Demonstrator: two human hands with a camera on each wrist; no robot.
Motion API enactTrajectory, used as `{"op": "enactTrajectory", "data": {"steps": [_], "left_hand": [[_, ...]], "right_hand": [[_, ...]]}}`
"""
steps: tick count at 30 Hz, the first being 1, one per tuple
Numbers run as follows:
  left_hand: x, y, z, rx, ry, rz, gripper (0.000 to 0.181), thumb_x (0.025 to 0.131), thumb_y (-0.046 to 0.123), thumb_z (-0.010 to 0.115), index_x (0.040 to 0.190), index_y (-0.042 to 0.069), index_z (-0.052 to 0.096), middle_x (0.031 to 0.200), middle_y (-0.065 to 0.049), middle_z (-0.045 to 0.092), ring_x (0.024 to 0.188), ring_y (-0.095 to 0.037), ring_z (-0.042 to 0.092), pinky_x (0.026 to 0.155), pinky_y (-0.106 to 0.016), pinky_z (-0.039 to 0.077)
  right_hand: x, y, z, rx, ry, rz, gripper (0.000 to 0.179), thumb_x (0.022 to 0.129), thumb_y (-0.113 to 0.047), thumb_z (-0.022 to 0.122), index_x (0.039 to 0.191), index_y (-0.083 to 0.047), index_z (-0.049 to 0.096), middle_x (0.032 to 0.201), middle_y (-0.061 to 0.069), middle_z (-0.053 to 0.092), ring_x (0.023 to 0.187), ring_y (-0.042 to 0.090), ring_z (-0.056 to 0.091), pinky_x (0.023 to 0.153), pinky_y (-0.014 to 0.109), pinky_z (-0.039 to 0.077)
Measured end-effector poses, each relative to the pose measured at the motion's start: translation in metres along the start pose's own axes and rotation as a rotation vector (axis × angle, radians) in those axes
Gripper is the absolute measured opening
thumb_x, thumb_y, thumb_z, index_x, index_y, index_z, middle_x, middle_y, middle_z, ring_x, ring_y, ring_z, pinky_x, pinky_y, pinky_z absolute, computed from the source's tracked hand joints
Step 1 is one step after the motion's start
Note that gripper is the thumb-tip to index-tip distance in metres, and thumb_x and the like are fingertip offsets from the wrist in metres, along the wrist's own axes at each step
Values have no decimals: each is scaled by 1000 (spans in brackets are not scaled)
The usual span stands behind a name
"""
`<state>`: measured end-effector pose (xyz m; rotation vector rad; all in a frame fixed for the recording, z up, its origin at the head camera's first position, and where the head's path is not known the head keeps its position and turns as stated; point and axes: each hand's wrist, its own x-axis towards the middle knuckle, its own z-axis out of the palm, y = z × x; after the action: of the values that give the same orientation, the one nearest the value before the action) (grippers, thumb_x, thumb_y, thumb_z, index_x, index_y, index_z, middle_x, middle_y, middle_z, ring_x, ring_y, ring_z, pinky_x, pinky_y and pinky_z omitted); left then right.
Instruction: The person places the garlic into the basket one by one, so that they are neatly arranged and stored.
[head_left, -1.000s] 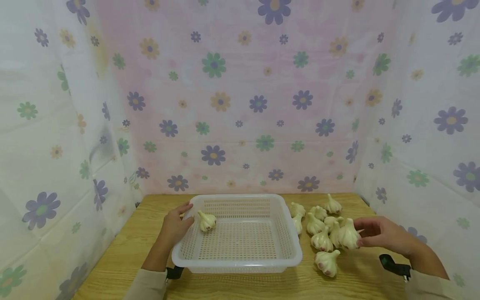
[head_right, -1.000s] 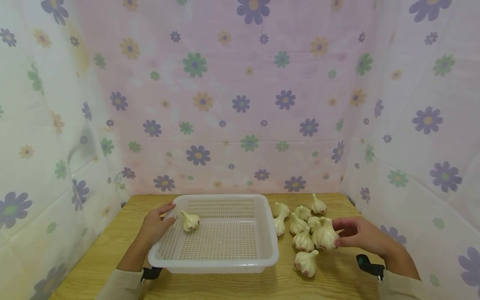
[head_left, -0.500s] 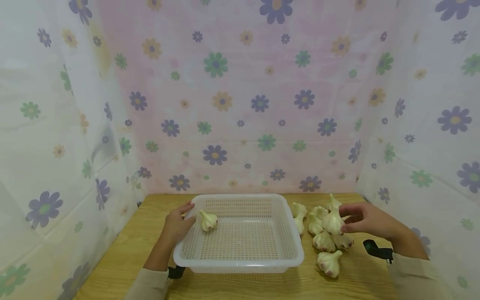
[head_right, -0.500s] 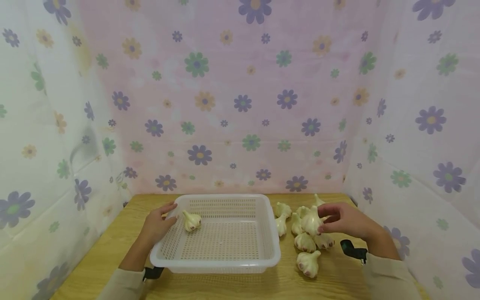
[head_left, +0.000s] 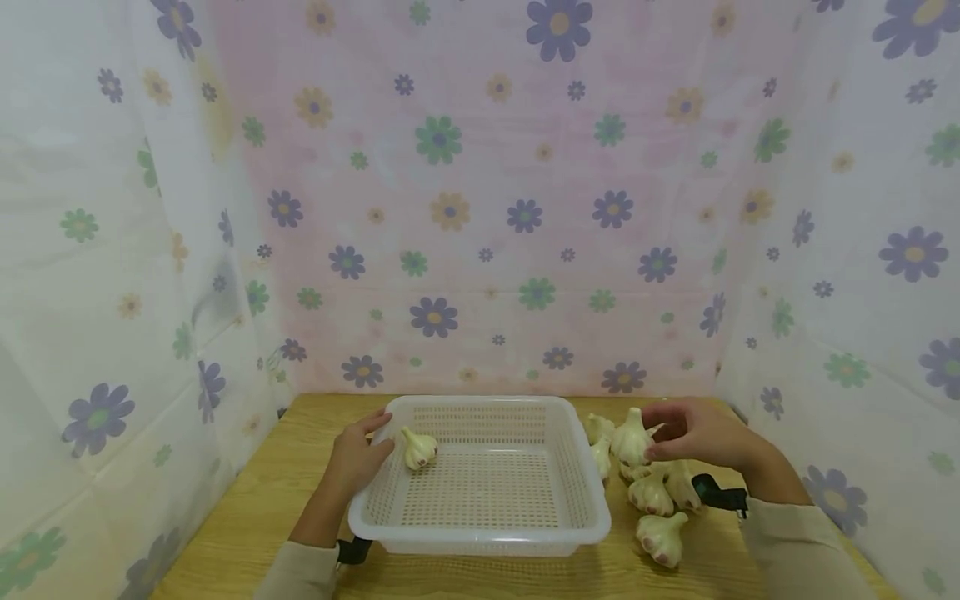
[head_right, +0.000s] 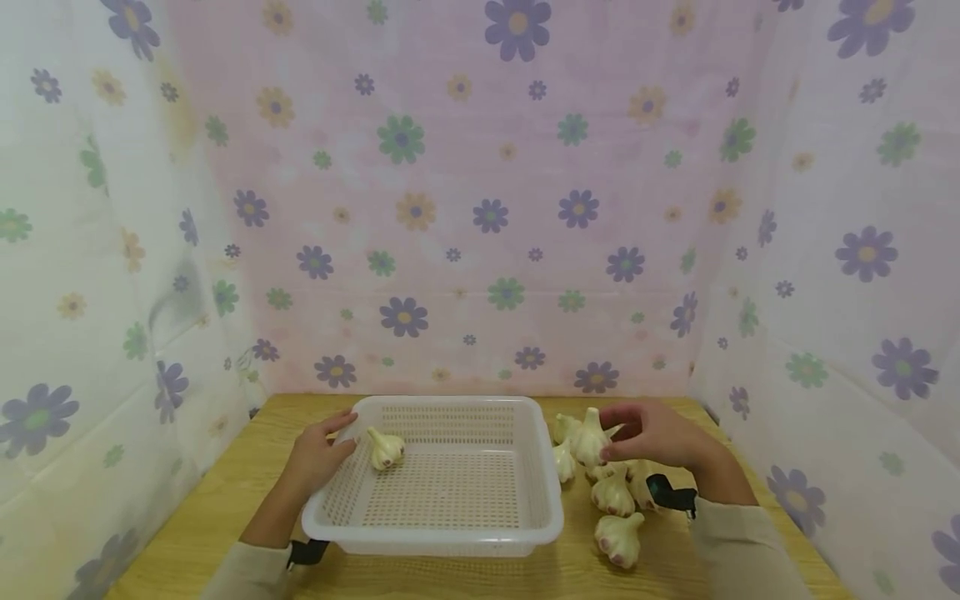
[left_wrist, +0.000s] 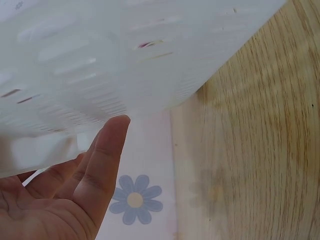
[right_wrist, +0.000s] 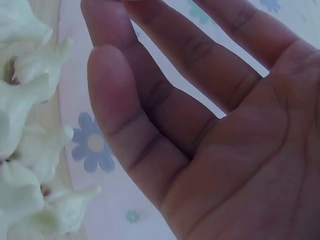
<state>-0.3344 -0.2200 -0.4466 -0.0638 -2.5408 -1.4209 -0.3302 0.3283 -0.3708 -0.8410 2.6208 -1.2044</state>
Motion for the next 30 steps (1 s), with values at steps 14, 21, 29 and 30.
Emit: {"op": "enactTrajectory", "data": {"steps": [14, 21, 29, 30], "left_hand": [[1, 1, 1, -2, 5, 10, 54, 93, 10, 64, 146, 1, 58, 162, -10, 44, 126, -45, 62, 89, -45, 62], [2, 0, 1, 8, 7, 6, 53, 93, 10, 64, 146, 2, 58, 162, -10, 44, 126, -45, 63, 89, -46, 62], [2, -1, 0, 22, 19, 14, 53, 92, 10, 64, 144, 2, 59, 161, -9, 47, 124, -43, 65, 91, -46, 62], [2, -1, 0, 22, 17, 15, 53, 93, 10, 64, 145, 2, 59, 161, -9, 46, 124, -43, 65, 91, -46, 62]], "right_hand": [[42, -22, 20, 11, -67, -37, 60, 90, -25, 80, 141, 1, 59, 138, 24, 61, 107, 26, 73, 81, 31, 62], [66, -35, 31, 32, -144, -89, 44, 90, -22, 81, 130, -12, 67, 128, 14, 69, 104, 29, 75, 82, 33, 63], [93, -45, 46, 47, -189, -127, 41, 90, -22, 81, 129, -14, 69, 126, 11, 71, 101, 24, 76, 81, 35, 63], [97, -46, 49, 53, -196, -136, 40, 90, -21, 80, 128, -15, 70, 126, 10, 71, 101, 24, 77, 81, 36, 63]]}}
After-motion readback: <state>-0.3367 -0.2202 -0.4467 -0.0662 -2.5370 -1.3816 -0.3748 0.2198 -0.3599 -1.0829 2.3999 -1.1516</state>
